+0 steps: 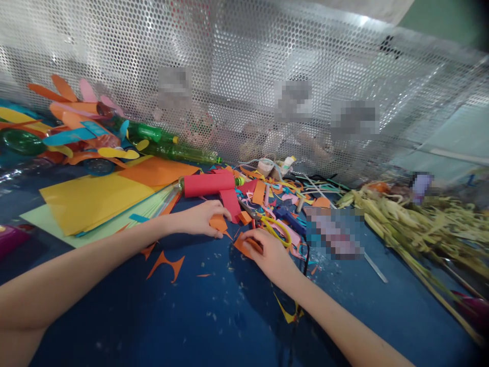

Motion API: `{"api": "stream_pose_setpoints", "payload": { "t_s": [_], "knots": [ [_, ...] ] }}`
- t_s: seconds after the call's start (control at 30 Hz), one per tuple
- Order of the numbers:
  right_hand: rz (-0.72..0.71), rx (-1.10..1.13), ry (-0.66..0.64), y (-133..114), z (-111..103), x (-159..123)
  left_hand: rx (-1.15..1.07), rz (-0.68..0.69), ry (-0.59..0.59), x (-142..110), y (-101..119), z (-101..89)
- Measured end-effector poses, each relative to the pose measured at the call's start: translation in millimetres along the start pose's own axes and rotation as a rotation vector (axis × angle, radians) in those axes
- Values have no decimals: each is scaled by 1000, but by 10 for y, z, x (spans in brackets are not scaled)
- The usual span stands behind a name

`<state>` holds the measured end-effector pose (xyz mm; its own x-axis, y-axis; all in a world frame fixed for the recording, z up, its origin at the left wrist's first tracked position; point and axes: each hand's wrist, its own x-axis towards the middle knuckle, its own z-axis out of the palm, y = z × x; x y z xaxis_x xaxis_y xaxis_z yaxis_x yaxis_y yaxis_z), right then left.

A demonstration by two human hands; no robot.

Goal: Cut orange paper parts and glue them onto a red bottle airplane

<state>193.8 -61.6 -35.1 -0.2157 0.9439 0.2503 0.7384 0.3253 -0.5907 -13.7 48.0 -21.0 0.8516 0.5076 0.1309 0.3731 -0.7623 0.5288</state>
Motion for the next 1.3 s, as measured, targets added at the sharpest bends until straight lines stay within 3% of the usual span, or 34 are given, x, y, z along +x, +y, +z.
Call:
{"api": "stream_pose_setpoints", "payload": {
  "t_s": [0.17, 0.47, 0.77, 0.83, 0.93, 1.07, 1.17, 1.3],
  "knots": [
    [-112, 22, 41, -32, 5, -17, -3, 5, 4, -12, 47, -8],
    [-90, -6, 117, 5, -38, 8, -89, -59, 168, 0, 98, -102],
    [-100, -12, 67, 31, 15, -5, -258, -254, 603, 51, -13, -166],
    [-113, -49, 79, 39, 27, -16, -419, -295, 488, 46, 11, -166],
    [-124, -72, 154, 12, 17, -30, -615, -266, 180, 32, 143, -118],
    [10, 275, 103, -74, -27, -40, -500, -122, -42, -5, 376, -28],
    [102, 556, 0, -111, -26, -33, -409, -21, -79, -33, 475, 18],
    [188, 653, -49, -100, 22, -19, -388, -29, -60, -48, 511, 42]
  ]
}}
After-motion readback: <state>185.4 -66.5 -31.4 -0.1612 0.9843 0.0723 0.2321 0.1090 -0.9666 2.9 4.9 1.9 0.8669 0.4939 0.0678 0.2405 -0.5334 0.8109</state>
